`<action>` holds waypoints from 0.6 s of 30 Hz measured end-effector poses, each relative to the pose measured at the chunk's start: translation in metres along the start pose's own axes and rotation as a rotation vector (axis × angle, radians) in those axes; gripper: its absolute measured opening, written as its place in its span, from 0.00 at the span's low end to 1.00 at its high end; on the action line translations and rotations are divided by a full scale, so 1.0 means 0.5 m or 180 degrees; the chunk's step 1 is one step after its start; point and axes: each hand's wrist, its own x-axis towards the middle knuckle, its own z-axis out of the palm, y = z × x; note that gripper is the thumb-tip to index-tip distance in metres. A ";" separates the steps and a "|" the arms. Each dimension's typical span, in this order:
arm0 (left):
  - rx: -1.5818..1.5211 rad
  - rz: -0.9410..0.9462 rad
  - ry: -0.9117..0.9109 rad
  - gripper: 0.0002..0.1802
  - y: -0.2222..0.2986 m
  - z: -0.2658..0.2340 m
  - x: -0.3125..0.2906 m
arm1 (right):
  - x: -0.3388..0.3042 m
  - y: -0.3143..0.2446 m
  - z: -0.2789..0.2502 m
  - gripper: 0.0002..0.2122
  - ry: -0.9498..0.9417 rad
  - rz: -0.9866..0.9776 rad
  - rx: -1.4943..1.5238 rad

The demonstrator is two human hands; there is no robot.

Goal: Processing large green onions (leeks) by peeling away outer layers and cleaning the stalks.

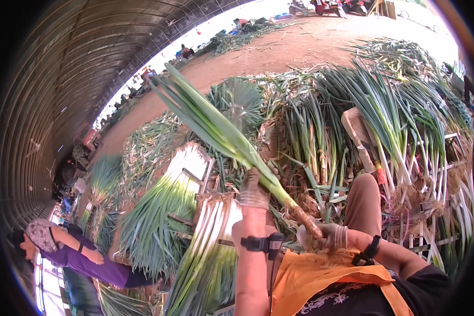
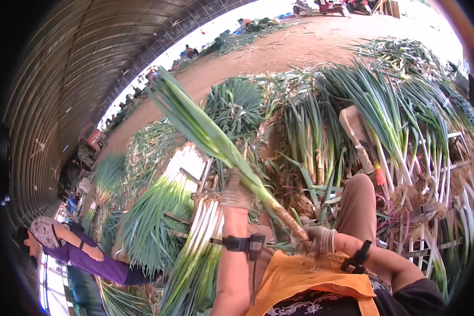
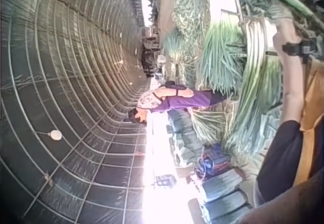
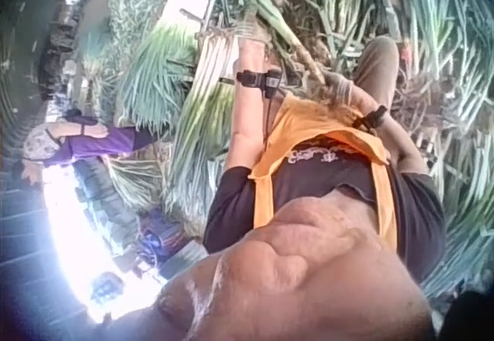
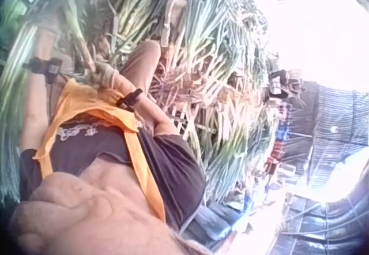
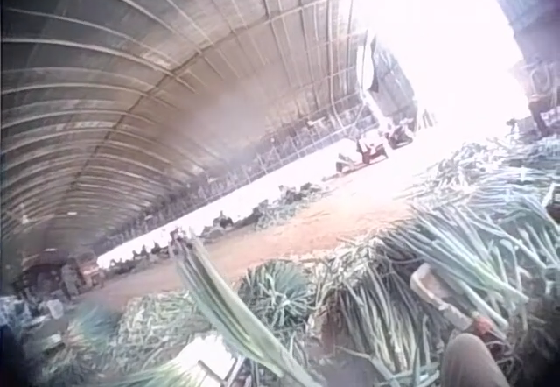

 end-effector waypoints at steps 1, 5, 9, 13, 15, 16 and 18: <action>-0.0016 -0.0052 0.0061 0.21 0.020 0.024 -0.010 | 0.003 0.016 -0.007 0.20 -0.0585 -0.0145 -0.0836; 0.0496 0.0011 0.0306 0.23 0.078 0.139 -0.063 | 0.066 -0.025 0.001 0.13 -0.0813 -0.0760 -0.3348; 0.2144 0.0429 0.0917 0.21 0.115 0.152 -0.116 | -0.001 -0.299 0.284 0.12 0.0389 -0.1972 -0.1719; 0.3329 0.0329 0.1038 0.19 0.123 0.180 -0.134 | 0.040 -0.275 0.263 0.12 0.1073 -0.2634 -0.1957; 0.2854 0.0504 0.1030 0.15 0.077 0.136 -0.135 | 0.075 -0.235 0.239 0.11 0.1463 -0.2683 -0.1858; 0.3291 -0.0245 0.1430 0.13 0.089 0.175 -0.144 | 0.086 -0.214 0.213 0.11 0.1699 -0.2605 -0.1811; 0.2815 0.0373 0.1236 0.12 0.090 0.170 -0.170 | 0.124 -0.173 0.158 0.12 0.2105 -0.1383 -0.3115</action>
